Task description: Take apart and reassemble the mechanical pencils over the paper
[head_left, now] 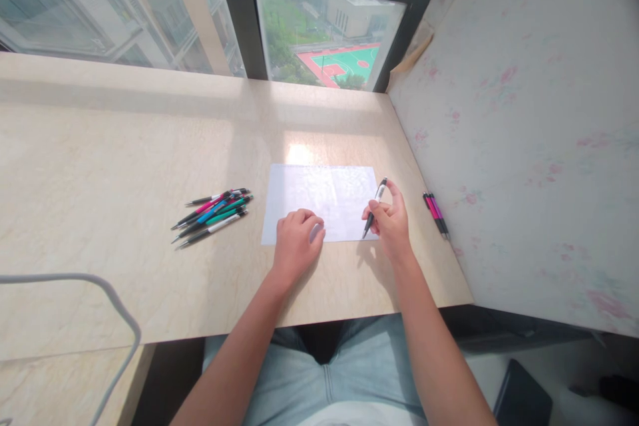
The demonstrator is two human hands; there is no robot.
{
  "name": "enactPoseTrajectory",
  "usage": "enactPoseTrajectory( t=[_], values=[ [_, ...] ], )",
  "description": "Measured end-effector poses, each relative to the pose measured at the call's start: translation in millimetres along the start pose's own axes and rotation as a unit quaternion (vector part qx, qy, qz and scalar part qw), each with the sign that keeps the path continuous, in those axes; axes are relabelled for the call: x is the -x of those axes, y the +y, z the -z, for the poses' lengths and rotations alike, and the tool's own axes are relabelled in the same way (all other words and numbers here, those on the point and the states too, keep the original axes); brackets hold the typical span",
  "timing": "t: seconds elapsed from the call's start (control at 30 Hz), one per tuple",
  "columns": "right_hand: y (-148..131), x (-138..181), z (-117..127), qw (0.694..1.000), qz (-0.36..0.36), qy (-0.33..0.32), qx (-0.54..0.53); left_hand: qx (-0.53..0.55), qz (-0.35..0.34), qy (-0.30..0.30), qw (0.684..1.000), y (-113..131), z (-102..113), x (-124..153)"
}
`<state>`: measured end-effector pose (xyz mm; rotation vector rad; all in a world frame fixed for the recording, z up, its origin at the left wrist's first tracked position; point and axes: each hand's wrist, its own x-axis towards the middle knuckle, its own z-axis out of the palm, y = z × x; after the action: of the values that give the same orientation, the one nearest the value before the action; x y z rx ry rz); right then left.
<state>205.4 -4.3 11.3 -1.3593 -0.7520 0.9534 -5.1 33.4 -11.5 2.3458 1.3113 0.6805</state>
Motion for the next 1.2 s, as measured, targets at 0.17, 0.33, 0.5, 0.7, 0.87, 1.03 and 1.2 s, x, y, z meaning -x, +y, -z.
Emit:
enactPoseTrajectory(
  t=[0.17,0.33,0.5,0.7,0.87,1.03,1.2],
  values=[
    [6.1,8.5,27.9,0.996,-0.034,0.053,0.061,0.006,-0.003,0.000,1.000,0.5,0.8,-0.9],
    [11.9,13.7,80.2,0.972,-0.048,0.100,0.206,0.008,-0.006,0.002,1.000,-0.5,-0.6,-1.1],
    [12.0,9.4,132.0,0.850,0.013,0.122,0.512,0.006,-0.009,0.000,1.000,-1.4,-1.0,-1.4],
    [12.8,17.1,138.9,0.774,0.030,0.116,0.622,0.007,-0.011,0.003,1.000,-1.7,-0.4,-2.2],
    [17.6,30.0,129.9,0.753,0.009,0.146,0.641,0.010,-0.009,0.004,1.000,-1.6,-0.4,-1.9],
    [13.9,31.9,126.4,0.725,-0.008,0.189,0.662,0.010,-0.009,0.000,1.000,-0.8,0.6,-1.9],
    [2.6,27.0,129.3,0.685,-0.014,0.215,0.696,0.005,-0.008,-0.001,1.000,-0.5,0.1,-1.7]
  ],
)
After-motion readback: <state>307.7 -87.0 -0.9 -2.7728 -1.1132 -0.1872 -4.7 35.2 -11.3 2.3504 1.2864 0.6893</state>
